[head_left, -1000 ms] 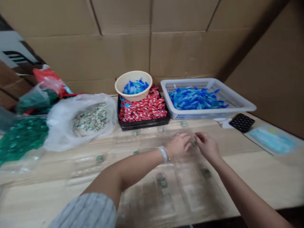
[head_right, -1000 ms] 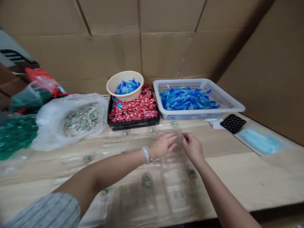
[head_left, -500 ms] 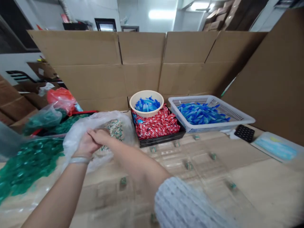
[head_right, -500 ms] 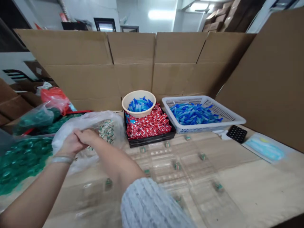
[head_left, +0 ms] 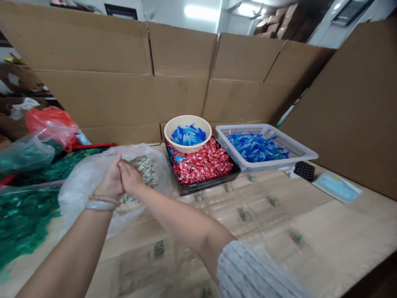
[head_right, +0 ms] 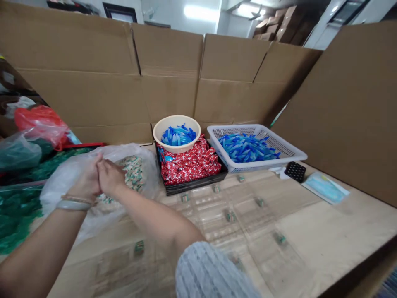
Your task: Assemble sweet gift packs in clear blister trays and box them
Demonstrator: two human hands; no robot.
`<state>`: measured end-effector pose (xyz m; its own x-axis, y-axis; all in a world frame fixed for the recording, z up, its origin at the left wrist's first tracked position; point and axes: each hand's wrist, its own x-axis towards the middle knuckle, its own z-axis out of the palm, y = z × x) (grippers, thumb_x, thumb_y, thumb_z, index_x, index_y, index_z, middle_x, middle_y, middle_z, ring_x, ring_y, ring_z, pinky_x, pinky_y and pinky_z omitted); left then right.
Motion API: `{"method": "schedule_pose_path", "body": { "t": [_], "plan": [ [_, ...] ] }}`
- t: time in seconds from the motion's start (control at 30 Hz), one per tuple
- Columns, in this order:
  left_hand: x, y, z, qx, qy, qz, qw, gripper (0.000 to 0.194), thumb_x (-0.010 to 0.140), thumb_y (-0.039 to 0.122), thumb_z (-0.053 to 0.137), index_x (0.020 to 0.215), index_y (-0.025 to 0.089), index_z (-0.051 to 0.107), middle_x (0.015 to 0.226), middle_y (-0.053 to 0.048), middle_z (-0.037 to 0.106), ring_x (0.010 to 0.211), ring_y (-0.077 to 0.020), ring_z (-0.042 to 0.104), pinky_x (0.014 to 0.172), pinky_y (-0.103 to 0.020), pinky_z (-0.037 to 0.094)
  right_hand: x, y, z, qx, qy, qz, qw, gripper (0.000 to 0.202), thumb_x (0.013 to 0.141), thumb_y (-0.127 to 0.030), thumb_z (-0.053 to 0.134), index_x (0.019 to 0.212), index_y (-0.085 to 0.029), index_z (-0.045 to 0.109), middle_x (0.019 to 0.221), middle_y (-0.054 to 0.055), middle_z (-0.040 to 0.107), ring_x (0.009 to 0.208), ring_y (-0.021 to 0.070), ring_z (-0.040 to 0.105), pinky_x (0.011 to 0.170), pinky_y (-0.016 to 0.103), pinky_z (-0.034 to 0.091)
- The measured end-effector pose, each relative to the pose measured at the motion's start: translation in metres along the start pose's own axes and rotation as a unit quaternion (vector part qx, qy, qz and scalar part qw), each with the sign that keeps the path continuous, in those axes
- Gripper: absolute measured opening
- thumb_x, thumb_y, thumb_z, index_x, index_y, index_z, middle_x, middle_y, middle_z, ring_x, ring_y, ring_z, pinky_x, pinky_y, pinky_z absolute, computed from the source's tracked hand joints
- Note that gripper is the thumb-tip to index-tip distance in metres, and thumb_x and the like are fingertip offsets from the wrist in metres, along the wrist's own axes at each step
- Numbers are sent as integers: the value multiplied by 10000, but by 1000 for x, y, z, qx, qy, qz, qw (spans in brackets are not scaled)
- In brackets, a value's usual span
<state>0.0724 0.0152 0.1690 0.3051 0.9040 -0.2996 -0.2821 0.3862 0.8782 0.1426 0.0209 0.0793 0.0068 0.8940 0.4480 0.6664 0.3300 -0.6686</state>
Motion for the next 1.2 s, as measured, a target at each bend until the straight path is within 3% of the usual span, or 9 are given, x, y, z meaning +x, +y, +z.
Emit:
{"method": "schedule_pose_path", "body": {
  "t": [0.1,0.2,0.33,0.47,0.63,0.87,1.03,1.1,1.2],
  "plan": [
    [-4,-3,30,13,-99,-24,995,523,810,569,323,990,160,593,934,-106,642,942,-255,579,796,-406,458,-23,19,-57,-84,15,-46,995,502,875,-397,367,1290,-116,393,1300,113,457,1201,183,391,975,299,317],
    [6,-29,67,144,-169,96,970,501,727,557,492,1059,191,574,1129,-87,585,1047,-241,528,904,-405,405,-49,63,-153,-203,-44,5,978,368,862,-300,390,1175,-162,525,1010,102,630,983,214,545,876,334,388],
    [44,-105,134,500,-259,215,798,543,714,351,568,1196,113,491,1213,-135,532,1117,-246,480,967,-369,355,-65,136,-265,-379,-51,179,906,479,837,-141,355,1315,-169,369,1105,145,585,985,234,549,818,337,412],
    [75,-166,192,707,-271,215,617,823,606,347,664,1336,160,332,1409,-167,279,1284,-339,251,1026,-451,245,-69,187,-293,-516,-217,177,810,600,744,-125,508,1325,-165,364,1343,174,384,1191,308,389,962,431,294],
    [81,-189,216,812,-200,124,534,994,558,548,631,1386,210,198,1459,-176,109,1275,-459,157,943,-609,226,-74,213,-285,-562,-210,121,790,384,854,-127,336,1196,-142,512,1135,147,571,1099,270,470,1023,505,107],
    [69,-190,216,793,-229,170,538,545,647,312,603,1142,112,491,1059,-212,586,954,-314,572,773,-379,439,-77,174,-308,-524,-149,88,834,312,865,-128,320,1025,-123,587,1056,147,584,1000,253,506,870,392,345],
    [73,-177,208,748,-263,202,575,339,739,267,513,1051,138,541,961,-164,629,880,-283,593,739,-350,436,-155,138,-375,-295,30,209,932,214,832,-245,452,922,-147,621,896,83,620,855,208,565,742,301,433],
    [81,-169,203,667,-225,218,676,292,730,277,544,989,145,568,892,-125,640,831,-263,594,740,-342,435,-203,140,-398,-126,38,300,945,178,786,-264,511,872,-161,628,787,47,634,753,187,586,664,287,467],
    [94,-160,202,380,-140,159,900,216,647,211,643,848,154,592,748,-37,627,728,-187,584,708,-281,451,-256,161,-410,110,42,441,890,225,710,-240,594,924,-170,608,818,48,651,694,162,606,604,275,503]
  ]
}}
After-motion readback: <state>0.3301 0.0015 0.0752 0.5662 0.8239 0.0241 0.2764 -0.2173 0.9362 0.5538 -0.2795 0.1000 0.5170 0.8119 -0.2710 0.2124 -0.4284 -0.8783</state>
